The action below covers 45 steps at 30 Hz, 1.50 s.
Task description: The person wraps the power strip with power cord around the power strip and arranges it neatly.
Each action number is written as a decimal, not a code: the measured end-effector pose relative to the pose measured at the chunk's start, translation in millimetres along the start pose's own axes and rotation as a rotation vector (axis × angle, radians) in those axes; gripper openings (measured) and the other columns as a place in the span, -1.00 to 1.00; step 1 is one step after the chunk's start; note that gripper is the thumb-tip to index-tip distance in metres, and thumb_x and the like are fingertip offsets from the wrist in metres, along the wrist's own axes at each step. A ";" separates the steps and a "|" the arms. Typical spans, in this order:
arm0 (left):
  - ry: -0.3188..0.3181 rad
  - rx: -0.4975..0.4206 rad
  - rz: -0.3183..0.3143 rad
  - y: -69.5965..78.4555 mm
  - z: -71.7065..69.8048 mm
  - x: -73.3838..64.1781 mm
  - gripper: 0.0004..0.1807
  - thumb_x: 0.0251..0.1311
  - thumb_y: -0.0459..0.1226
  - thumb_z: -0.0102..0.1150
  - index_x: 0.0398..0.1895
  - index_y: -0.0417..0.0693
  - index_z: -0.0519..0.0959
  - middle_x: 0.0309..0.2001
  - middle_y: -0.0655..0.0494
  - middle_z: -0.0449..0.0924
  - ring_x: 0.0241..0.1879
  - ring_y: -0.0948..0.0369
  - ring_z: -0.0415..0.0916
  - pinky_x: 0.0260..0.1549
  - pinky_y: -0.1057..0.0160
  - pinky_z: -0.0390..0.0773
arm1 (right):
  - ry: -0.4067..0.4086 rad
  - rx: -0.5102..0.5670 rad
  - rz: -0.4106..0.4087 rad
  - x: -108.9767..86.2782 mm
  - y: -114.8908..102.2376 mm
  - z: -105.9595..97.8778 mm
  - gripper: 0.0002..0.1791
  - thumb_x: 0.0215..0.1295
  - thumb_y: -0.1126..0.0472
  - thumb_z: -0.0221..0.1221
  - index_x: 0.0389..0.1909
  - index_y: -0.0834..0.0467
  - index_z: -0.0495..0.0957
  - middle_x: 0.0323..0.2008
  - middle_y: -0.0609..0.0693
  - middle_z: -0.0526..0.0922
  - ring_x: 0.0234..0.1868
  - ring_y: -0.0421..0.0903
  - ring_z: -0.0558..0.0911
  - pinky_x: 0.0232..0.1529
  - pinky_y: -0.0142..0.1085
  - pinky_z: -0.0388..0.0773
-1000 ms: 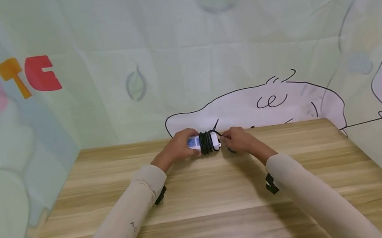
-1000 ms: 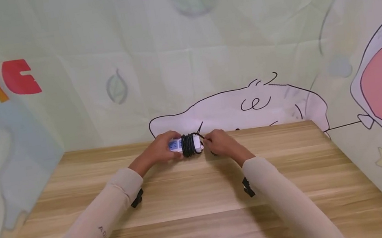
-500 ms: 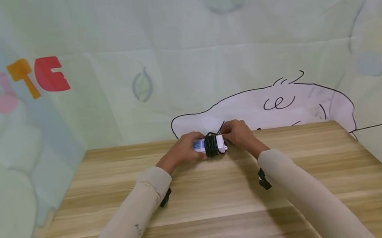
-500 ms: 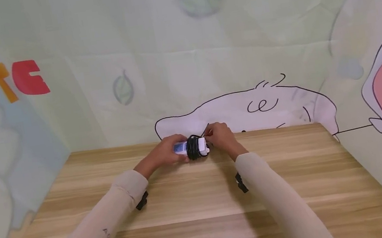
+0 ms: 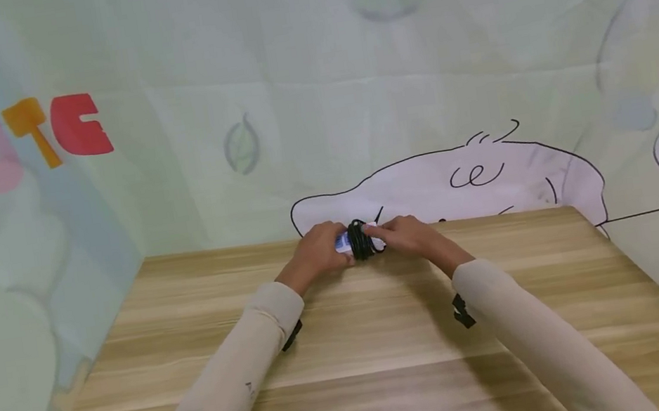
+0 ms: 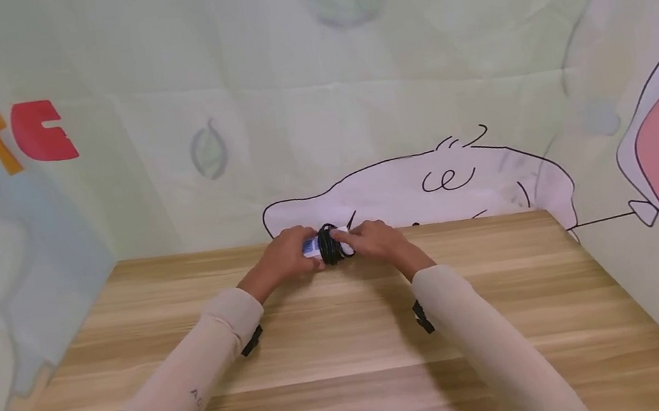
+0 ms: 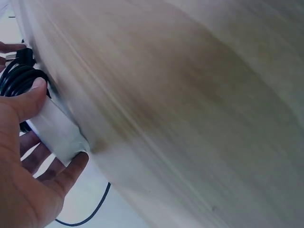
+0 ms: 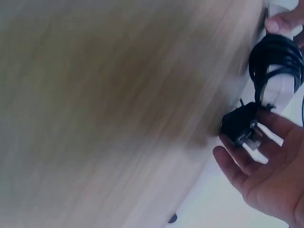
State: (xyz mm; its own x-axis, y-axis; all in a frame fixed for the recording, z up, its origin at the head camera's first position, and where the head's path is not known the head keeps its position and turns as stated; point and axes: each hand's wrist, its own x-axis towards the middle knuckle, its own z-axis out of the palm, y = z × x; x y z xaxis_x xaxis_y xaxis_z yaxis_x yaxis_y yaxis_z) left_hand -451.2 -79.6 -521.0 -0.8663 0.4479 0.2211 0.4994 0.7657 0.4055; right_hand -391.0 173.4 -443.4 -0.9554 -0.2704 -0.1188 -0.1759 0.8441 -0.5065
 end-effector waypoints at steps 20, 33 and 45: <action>0.026 0.079 0.042 3.6 -0.2 -1.1 -0.47 -0.04 -0.08 0.69 0.01 -0.02 0.73 -0.14 0.05 0.68 -0.11 0.03 0.58 0.02 -0.03 0.69 | -0.147 -0.044 0.361 9.4 -59.4 -20.5 -0.07 0.47 -0.35 0.23 0.51 0.34 0.55 0.50 0.27 0.61 0.25 0.12 0.65 0.38 -0.04 0.62; -0.036 0.125 0.049 5.2 -5.5 4.0 -0.48 -0.05 -0.09 0.73 -0.04 -0.02 0.70 -0.10 0.05 0.66 -0.07 0.03 0.58 0.07 -0.01 0.67 | -0.137 -0.071 0.511 102.1 -0.6 17.9 -0.14 0.16 -0.43 0.29 0.29 0.11 0.66 0.13 0.11 0.71 -0.01 0.11 0.65 -0.16 -0.03 0.60; -0.112 -0.003 0.002 3.3 -10.6 -0.4 -0.24 0.08 -0.01 0.68 0.33 -0.02 0.59 0.14 -0.02 0.64 0.09 -0.04 0.52 0.20 -0.08 0.59 | -0.216 -0.010 0.284 -3.2 -69.0 -38.9 -0.01 0.52 -0.32 0.27 0.60 0.41 0.41 0.63 0.32 0.47 0.53 0.19 0.55 0.60 0.07 0.49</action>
State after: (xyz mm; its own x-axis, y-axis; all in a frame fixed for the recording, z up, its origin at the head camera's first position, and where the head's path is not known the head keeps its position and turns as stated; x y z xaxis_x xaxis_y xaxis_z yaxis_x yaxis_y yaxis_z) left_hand -449.4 -82.1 -510.4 -0.8585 0.4982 0.1216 0.5008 0.7633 0.4080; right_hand -385.0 134.0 -374.8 -0.8945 -0.1148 -0.4320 0.0861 0.9041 -0.4186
